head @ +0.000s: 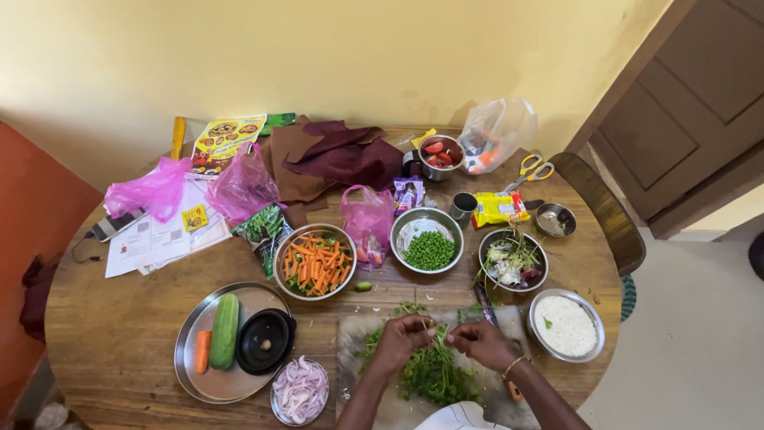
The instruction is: The person prepares cilantro by hand, picking individual leaves and stems from a bunch and placing them into a bowl containing other chopped vegetables.
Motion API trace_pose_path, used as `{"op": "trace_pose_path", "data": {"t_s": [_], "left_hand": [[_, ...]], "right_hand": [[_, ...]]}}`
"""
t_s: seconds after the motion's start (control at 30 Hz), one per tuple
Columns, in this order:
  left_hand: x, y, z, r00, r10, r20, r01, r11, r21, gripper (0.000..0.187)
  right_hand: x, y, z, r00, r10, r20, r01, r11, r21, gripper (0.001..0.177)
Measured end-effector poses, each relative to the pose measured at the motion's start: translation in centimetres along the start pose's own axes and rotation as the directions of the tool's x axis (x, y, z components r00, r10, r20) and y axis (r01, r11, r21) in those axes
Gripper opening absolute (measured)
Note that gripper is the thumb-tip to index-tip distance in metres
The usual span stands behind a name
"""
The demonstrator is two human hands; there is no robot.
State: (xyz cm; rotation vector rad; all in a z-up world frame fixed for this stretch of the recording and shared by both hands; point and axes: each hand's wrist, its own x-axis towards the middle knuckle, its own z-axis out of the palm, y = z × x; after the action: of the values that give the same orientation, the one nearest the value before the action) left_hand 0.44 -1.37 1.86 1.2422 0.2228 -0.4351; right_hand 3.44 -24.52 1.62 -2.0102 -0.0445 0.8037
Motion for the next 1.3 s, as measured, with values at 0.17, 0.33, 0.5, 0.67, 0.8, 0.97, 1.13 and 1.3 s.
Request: {"op": "trace_pose_path", "data": {"t_s": [0.17, 0.33, 0.5, 0.67, 0.8, 0.97, 1.13, 1.3], "left_hand": [[1.9, -0.9, -1.2, 0.997, 0.072, -0.025, -0.069, 0.991, 0.116, 0.017], [2.4, -1.8, -1.8, 0.995, 0.102, 0.010, -0.102, 0.991, 0.091, 0.016], [3.3, -2.2, -1.5, 0.999, 0.026, -0.022, -0.025, 0.999, 0.041, 0.015], [4.4, -3.2, -1.3, 0.997, -0.002, -0.082, -0.003, 0.998, -0.059, 0.014], [4.3, -3.6, -0.6, 0.988, 0.004, -0.151, -0.007, 1.000, -0.020, 0.015], [4.3, -2.1, -0.9, 0.997, 0.056, -0.054, -0.055, 0.998, 0.028, 0.020], [3.3, 1.3, -2.1, 0.999, 0.013, -0.041, -0.017, 0.995, -0.096, 0.032], [2.0, 4.6, -2.2, 0.975, 0.222, 0.012, -0.209, 0.931, -0.298, 0.033]], "right_hand": [[-0.1, -0.4, -1.5, 0.997, 0.016, -0.071, -0.018, 1.000, -0.025, 0.027], [-0.2, -1.4, -2.5, 0.982, -0.074, -0.172, 0.056, 0.993, -0.107, 0.024], [-0.6, -2.3, -2.7, 0.951, -0.042, -0.307, -0.001, 0.990, -0.139, 0.028], [-1.5, -4.1, -2.2, 0.932, -0.021, -0.362, -0.037, 0.988, -0.152, 0.025], [-2.6, -5.6, -2.2, 0.898, -0.067, -0.435, -0.060, 0.961, -0.271, 0.022], [-2.5, -5.1, -3.5, 0.912, -0.049, -0.408, -0.025, 0.985, -0.173, 0.026], [-1.5, -2.3, -5.6, 0.915, -0.058, -0.398, 0.034, 0.997, -0.066, 0.029], [-0.4, -0.4, -4.6, 0.947, 0.054, -0.317, -0.095, 0.989, -0.115, 0.034]]}}
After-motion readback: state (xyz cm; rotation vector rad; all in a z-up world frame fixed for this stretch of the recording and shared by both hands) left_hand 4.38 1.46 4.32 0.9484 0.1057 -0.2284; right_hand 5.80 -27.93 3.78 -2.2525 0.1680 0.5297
